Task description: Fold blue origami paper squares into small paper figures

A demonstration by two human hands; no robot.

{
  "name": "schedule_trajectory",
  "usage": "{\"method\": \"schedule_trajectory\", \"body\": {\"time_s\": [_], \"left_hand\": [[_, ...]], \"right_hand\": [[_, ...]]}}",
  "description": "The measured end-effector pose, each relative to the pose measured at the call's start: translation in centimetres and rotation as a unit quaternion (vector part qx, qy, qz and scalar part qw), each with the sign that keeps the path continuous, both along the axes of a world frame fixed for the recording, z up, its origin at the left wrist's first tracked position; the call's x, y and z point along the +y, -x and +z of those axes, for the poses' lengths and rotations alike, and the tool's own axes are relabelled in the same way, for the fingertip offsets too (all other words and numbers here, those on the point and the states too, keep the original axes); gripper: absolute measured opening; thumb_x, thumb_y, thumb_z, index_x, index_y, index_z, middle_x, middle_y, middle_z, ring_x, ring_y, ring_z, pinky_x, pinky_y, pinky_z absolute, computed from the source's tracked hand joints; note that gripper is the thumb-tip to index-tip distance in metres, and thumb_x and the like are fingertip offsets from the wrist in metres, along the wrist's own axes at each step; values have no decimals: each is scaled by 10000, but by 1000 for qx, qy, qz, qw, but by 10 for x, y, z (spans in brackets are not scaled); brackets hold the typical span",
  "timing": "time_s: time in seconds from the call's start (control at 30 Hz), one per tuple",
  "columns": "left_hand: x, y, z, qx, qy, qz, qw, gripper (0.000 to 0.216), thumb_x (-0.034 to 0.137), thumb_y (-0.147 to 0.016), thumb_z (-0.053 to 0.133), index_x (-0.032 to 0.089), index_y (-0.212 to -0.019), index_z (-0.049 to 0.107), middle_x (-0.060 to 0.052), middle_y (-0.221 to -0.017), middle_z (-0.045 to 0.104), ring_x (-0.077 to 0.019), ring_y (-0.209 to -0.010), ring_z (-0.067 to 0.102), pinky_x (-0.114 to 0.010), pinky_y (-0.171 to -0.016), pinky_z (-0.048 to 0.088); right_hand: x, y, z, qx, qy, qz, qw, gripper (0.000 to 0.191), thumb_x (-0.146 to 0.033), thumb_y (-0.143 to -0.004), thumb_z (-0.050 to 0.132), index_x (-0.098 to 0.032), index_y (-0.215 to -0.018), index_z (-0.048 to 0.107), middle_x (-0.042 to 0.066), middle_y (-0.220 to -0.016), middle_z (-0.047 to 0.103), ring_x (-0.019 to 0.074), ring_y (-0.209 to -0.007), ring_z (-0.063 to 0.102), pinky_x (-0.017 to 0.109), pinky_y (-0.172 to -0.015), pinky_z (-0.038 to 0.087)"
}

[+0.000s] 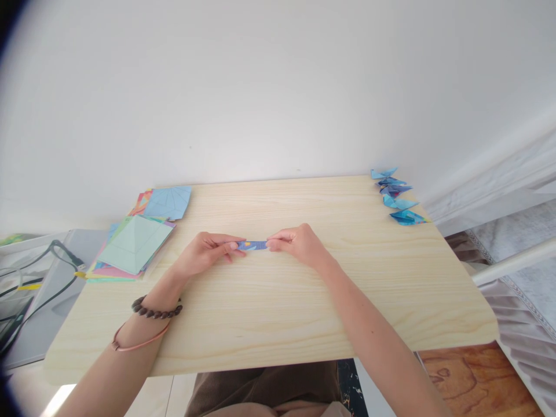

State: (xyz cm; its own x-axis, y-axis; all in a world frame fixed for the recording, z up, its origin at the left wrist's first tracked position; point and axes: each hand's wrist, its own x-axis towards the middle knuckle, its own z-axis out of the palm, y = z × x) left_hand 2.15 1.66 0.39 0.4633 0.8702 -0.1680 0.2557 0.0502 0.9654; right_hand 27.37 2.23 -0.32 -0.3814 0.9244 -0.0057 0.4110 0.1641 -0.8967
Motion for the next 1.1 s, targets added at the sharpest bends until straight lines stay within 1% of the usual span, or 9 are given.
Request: {"method": "schedule_trajectory", "body": {"time_s": [0.07, 0.13, 0.27, 0.47, 0.57, 0.67, 0.73, 0.9, 1.1], "left_hand": [[1, 2, -2, 3, -3, 39, 999, 363, 394, -786, 598, 116, -1009, 666, -118, -834, 718, -211, -757, 674, -275, -586, 552], [3, 3, -4, 3, -8, 58, 998, 354, 392, -766, 622, 112, -977, 674, -113, -806, 719, -205, -729, 674, -276, -590, 550], [3, 4, -4, 5, -20, 92, 996, 310, 370, -723, 670, 104, -882, 679, -91, -745, 714, -183, -691, 660, -272, -617, 537], [-3, -5, -3, 16, -24, 66, 997, 323, 328, -670, 714, 121, -910, 649, -65, -806, 701, -149, -678, 631, -248, -628, 500], [-6, -12, 0, 28, -43, 66, 996, 256, 343, -699, 682, 126, -833, 667, -30, -712, 678, -131, -621, 601, -226, -586, 482], [-7, -15, 1, 40, -47, 66, 996, 247, 365, -717, 662, 122, -746, 690, -36, -700, 683, -136, -629, 597, -219, -580, 483], [-6, -15, 0, 50, -38, 62, 996, 270, 384, -721, 657, 121, -756, 709, -46, -719, 700, -150, -653, 611, -223, -587, 490], [-5, -13, -1, 45, -29, 27, 998, 330, 417, -795, 573, 126, -829, 724, -67, -801, 725, -178, -729, 642, -233, -606, 507], [-5, -14, 2, 49, -40, 10, 998, 388, 419, -856, 486, 116, -865, 728, -76, -774, 725, -160, -692, 632, -219, -590, 500]], "right_hand": [[0, -1, -2, 20, 2, -14, 1000, 215, -401, -757, 614, -213, -779, 716, -1, -671, 700, 142, -624, 655, 223, -573, 484], [1, -1, -3, 32, 0, -19, 999, 231, -402, -773, 594, -195, -771, 697, 19, -698, 708, 158, -670, 674, 240, -630, 508], [1, 2, -4, 21, -17, -24, 999, 259, -411, -790, 562, -176, -787, 671, 30, -691, 706, 139, -617, 661, 207, -555, 485], [-6, 13, 0, 36, -35, -14, 999, 236, -370, -824, 512, -172, -861, 635, 28, -785, 699, 82, -546, 555, 179, -491, 397], [-12, 22, 1, 44, -36, 12, 998, 243, -375, -803, 538, -169, -885, 637, 10, -736, 668, 69, -521, 480, 182, -482, 353], [-15, 29, 2, 44, -54, 33, 997, 275, -383, -751, 603, -165, -914, 650, -8, -696, 624, 68, -540, 451, 186, -503, 333], [-15, 30, 1, 42, -54, 34, 997, 267, -379, -735, 625, -163, -886, 663, -14, -682, 616, 67, -544, 438, 187, -512, 325], [-15, 30, -2, 24, -18, 25, 999, 261, -384, -794, 553, -159, -739, 673, -11, -633, 649, 50, -446, 343, 192, -450, 271], [-17, 33, -2, 35, -18, 16, 999, 272, -393, -781, 575, -148, -695, 653, -1, -598, 654, 52, -435, 402, 178, -437, 283]]}}
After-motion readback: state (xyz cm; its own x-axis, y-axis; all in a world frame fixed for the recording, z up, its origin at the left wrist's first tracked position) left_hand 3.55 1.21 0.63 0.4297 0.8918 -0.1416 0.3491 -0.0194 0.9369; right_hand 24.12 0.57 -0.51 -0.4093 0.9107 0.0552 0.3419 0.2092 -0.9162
